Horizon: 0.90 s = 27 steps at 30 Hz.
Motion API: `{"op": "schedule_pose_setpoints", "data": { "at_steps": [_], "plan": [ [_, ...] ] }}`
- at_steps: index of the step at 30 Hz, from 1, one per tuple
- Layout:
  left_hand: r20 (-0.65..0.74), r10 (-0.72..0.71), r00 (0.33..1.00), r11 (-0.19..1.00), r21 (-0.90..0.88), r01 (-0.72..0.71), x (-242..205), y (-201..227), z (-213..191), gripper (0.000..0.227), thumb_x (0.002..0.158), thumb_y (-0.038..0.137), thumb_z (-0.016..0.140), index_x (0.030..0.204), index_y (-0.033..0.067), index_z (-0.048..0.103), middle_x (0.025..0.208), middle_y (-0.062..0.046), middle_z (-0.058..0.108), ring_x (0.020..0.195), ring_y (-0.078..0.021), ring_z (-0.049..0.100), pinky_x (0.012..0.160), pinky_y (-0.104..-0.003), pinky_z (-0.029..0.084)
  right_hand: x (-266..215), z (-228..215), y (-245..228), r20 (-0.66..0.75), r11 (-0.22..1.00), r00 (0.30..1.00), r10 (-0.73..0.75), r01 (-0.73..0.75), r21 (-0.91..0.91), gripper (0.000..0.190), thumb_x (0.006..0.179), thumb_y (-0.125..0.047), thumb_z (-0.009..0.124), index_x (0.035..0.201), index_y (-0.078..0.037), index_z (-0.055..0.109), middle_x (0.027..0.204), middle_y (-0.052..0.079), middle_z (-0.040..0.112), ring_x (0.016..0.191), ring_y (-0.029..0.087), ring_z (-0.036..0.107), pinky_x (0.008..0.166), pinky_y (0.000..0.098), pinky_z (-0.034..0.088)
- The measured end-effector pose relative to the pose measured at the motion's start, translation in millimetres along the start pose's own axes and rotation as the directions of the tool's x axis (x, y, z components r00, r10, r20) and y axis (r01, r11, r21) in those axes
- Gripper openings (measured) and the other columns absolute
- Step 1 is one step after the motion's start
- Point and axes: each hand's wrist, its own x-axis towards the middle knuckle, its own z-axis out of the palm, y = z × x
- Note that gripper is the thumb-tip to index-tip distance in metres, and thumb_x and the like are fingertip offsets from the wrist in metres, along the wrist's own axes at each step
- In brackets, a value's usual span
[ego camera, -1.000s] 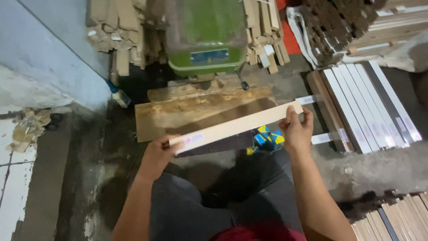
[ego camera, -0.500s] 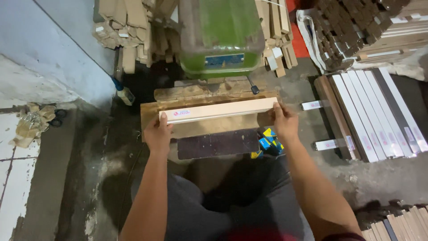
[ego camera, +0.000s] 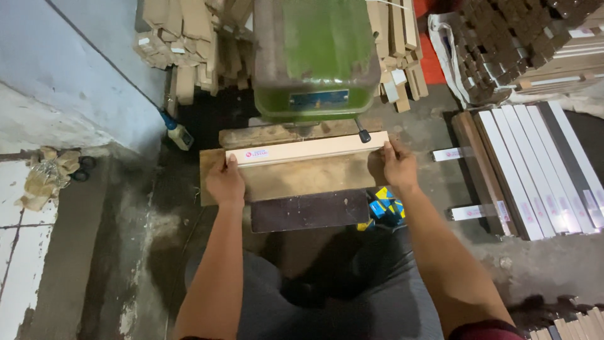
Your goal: The person is processing wooden slats by picking them up from a pile, aligning them under a pneumatic press, and then stacking the finished pieces.
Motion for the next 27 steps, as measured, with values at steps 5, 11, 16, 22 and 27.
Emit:
{"op": "schedule_pose_setpoints", "data": {
  "at_steps": [5,11,16,22,27],
  "plan": [
    [-0.019,0.024,1.000,0.991,-0.128,-0.026,-11,33,-14,0.042,0.105,0.032,0.069,0.129,-0.0027,0.069,0.119,-0.026,0.070,0.117,-0.0440,0.065,0.098,-0.056,0.054,-1,-2,-12,0.023,0.999,0.998,-0.051,0.051,-0.009,0.025,0.109,-0.025,0.061,0.123,-0.010,0.075,0.093,0.017,0.072,0.088,0.029,0.068,0.077,0.0450,0.056],
    [-0.082,0.005,0.997,0.995,-0.101,-0.013,-12,38,-9,0.037,0.101,0.030,0.074,0.124,0.0016,0.073,0.115,-0.023,0.074,0.112,-0.0394,0.069,0.095,-0.049,0.057,0,2,-8,-0.007,0.998,1.000,-0.018,0.018,-0.056,0.025,0.108,-0.029,0.062,0.117,-0.011,0.076,0.091,0.012,0.072,0.087,0.026,0.070,0.078,0.0435,0.054],
    [-0.116,0.047,0.992,0.996,-0.074,-0.056,9,8,10,0.036,0.105,0.031,0.069,0.125,0.0008,0.073,0.116,-0.022,0.074,0.113,-0.0384,0.069,0.096,-0.049,0.056,-6,-2,-23,-0.006,0.999,0.999,-0.045,0.045,-0.007,0.026,0.107,-0.027,0.064,0.115,-0.005,0.076,0.085,0.010,0.070,0.080,0.021,0.065,0.075,0.0393,0.054],
    [-0.110,0.081,0.991,0.996,-0.025,-0.084,-3,27,1,0.036,0.105,0.034,0.065,0.125,0.0054,0.073,0.115,-0.019,0.075,0.111,-0.0372,0.070,0.095,-0.048,0.056,-8,-1,-27,-0.007,0.995,0.999,-0.032,0.031,-0.100,0.032,0.105,-0.034,0.066,0.124,-0.010,0.074,0.104,0.023,0.075,0.106,0.042,0.070,0.086,0.0508,0.054],
    [-0.062,0.054,0.997,0.996,-0.064,-0.058,-7,31,-4,0.039,0.108,0.036,0.061,0.129,0.0058,0.072,0.119,-0.018,0.074,0.115,-0.0375,0.068,0.098,-0.050,0.055,-11,-4,-35,0.036,0.988,0.999,-0.027,0.032,-0.151,0.035,0.105,-0.041,0.061,0.124,-0.015,0.074,0.113,0.021,0.074,0.116,0.044,0.065,0.097,0.0554,0.052]
  ]
}}
